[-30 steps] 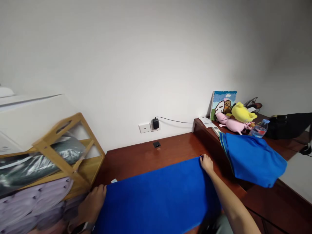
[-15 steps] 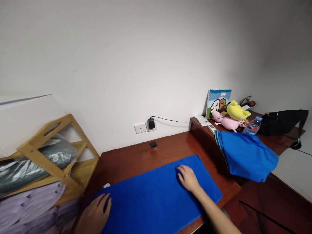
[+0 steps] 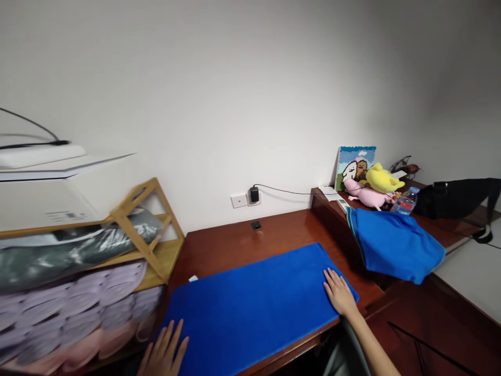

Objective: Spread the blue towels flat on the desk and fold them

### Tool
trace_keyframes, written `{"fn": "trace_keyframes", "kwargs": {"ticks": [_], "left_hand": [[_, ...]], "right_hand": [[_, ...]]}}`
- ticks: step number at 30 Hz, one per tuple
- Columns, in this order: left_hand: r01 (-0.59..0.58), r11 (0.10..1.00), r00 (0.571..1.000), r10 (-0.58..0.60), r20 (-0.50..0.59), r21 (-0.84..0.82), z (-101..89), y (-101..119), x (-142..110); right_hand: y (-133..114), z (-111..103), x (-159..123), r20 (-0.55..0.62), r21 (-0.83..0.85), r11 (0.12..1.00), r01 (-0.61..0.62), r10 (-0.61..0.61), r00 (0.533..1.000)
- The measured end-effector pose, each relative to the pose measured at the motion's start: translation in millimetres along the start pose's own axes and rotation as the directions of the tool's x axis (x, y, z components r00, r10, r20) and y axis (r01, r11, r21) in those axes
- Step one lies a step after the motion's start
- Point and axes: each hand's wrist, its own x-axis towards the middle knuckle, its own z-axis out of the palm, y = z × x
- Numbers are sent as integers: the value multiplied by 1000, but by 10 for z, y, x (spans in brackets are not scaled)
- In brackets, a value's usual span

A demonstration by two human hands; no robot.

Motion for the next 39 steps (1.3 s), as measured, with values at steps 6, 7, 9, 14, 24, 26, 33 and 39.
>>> {"fn": "trace_keyframes", "kwargs": {"ticks": [6,7,9,14,24,26,33,39], "left_hand": [[25,994,999,-29,-38,-105,-207,148,336],[43,991,997,-50,-51,-130,-215,179,483],[69,983,995,-79,-53,-170,-200,260,818],[136,972,991,-130,46,-193,-8,419,1427],[251,952,965,-233,119,-172,200,246,1427],[288,943,956,-273,107,-165,266,211,1423],[310,930,950,-299,85,-195,450,54,1352],[366,913,930,-353,103,-179,395,-35,1396]], "right_hand": [[-729,-6,182,-90,21,989,143,-141,986],[-1015,-10,238,-92,48,975,215,-210,973],[-1681,14,356,-63,110,928,356,-351,934],[-3086,329,614,84,248,786,567,-600,796],[-1712,367,1235,197,-24,992,125,-118,973],[-1141,235,1324,186,-101,995,-15,33,982],[-156,117,1424,161,-163,967,-194,220,962],[-238,38,1416,160,-161,964,-213,239,958]]}}
